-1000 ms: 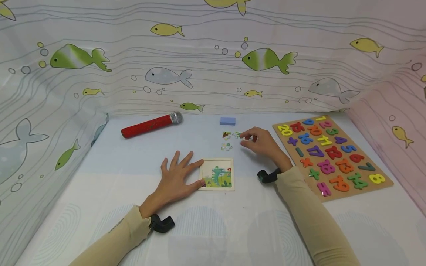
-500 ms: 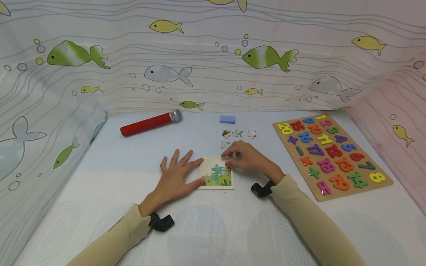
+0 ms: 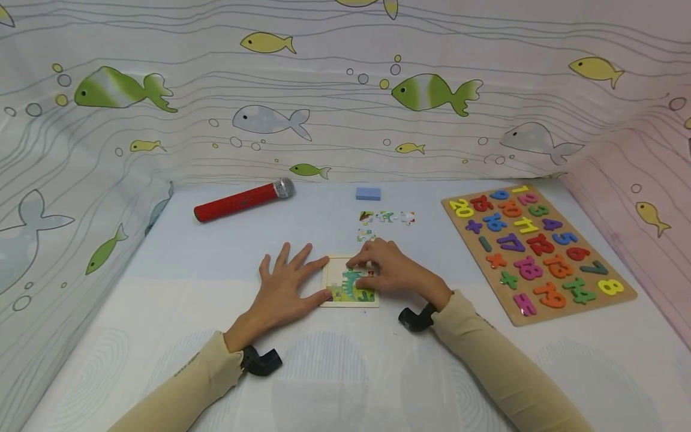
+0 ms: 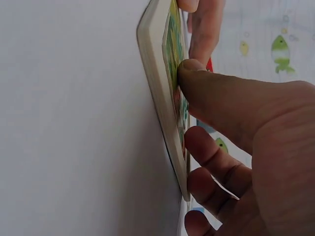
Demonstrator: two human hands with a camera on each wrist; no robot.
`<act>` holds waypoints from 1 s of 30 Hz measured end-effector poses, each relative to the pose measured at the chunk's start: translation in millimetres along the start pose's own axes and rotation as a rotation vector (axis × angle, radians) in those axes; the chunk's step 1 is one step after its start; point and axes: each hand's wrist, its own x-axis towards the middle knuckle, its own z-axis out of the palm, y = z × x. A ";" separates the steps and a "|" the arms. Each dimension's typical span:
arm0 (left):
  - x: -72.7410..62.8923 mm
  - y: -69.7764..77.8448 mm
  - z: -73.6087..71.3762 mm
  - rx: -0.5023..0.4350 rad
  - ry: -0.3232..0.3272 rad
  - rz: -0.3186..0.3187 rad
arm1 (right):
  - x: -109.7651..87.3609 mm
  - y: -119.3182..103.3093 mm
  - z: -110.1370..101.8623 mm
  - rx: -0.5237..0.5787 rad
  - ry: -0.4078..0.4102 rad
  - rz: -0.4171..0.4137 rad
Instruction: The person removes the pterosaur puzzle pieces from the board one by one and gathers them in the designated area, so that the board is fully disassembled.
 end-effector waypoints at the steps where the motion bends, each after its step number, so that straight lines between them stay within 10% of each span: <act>1: -0.2 0.2 -0.2 -0.001 0.000 -0.002 | 0.0 -0.6 0.4 0.002 -0.004 0.006; 30: 0.5 -0.2 -0.5 0.010 0.007 0.012 | -1.1 -6.1 4.4 0.054 0.016 0.054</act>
